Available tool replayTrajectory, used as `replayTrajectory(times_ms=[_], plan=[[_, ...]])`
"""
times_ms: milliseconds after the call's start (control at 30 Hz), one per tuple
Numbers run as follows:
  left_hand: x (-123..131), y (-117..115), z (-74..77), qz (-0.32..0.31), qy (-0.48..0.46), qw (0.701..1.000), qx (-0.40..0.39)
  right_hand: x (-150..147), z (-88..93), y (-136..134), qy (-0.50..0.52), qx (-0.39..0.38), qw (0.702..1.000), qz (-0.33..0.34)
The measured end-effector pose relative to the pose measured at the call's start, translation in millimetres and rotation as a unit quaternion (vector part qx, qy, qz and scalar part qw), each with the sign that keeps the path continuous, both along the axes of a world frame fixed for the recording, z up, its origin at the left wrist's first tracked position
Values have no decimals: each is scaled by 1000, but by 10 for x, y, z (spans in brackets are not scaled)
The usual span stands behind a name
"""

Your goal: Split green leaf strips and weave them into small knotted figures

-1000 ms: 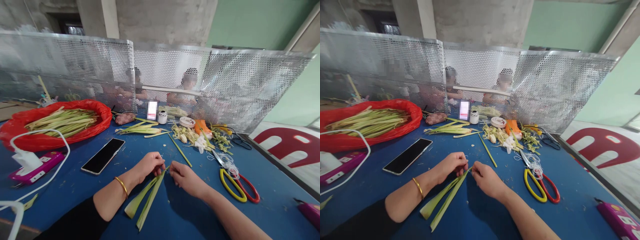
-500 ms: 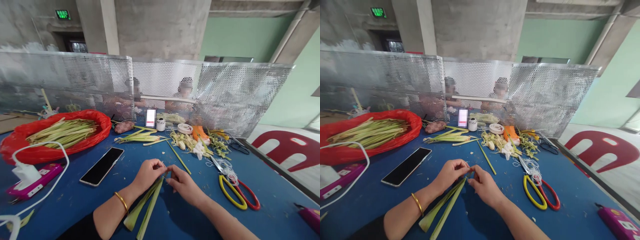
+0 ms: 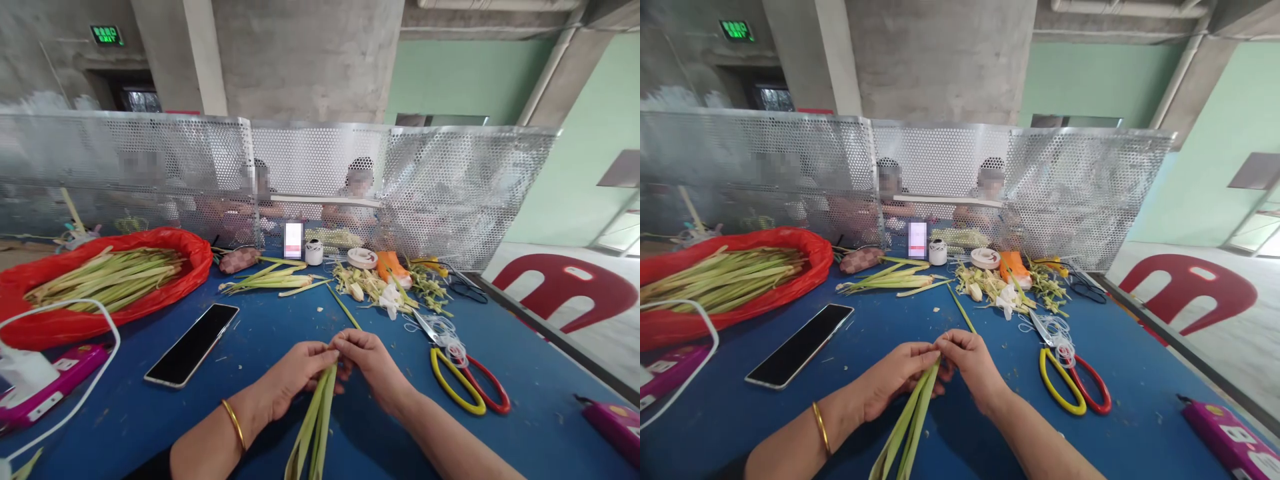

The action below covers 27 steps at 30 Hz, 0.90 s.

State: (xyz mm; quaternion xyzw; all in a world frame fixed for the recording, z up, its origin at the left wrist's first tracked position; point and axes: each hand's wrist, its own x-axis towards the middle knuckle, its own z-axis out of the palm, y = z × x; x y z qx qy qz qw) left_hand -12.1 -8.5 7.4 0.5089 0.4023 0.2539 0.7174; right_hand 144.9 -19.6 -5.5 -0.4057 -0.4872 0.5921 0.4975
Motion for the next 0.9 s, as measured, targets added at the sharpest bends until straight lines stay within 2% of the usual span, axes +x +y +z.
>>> replayTrajectory(times_ms=[67,167,267,500,600,667,733,833,900], plan=[[37,-26,-6,32,-24,999,-23,7,2,2,12,11,1000,-12],[51,7,1,123,-47,990,-49,29,27,14,14,34,998,-51],[13,93,55,192,-57,979,-42,53,57,37,26,33,996,-76],[-3,192,206,224,14,972,74,10,14,63,32,22,998,-44],[27,225,290,227,67,963,132,-4,26,91,-115,21,993,0],[28,259,358,226,87,954,177,65,90,111,-244,7,969,30],[8,298,412,224,100,946,213,241,183,97,-333,2,942,27],[-53,348,424,228,114,937,239,695,265,-41,-444,28,893,-68],[-98,374,386,234,121,933,247,1055,211,-194,-517,25,843,-144]])
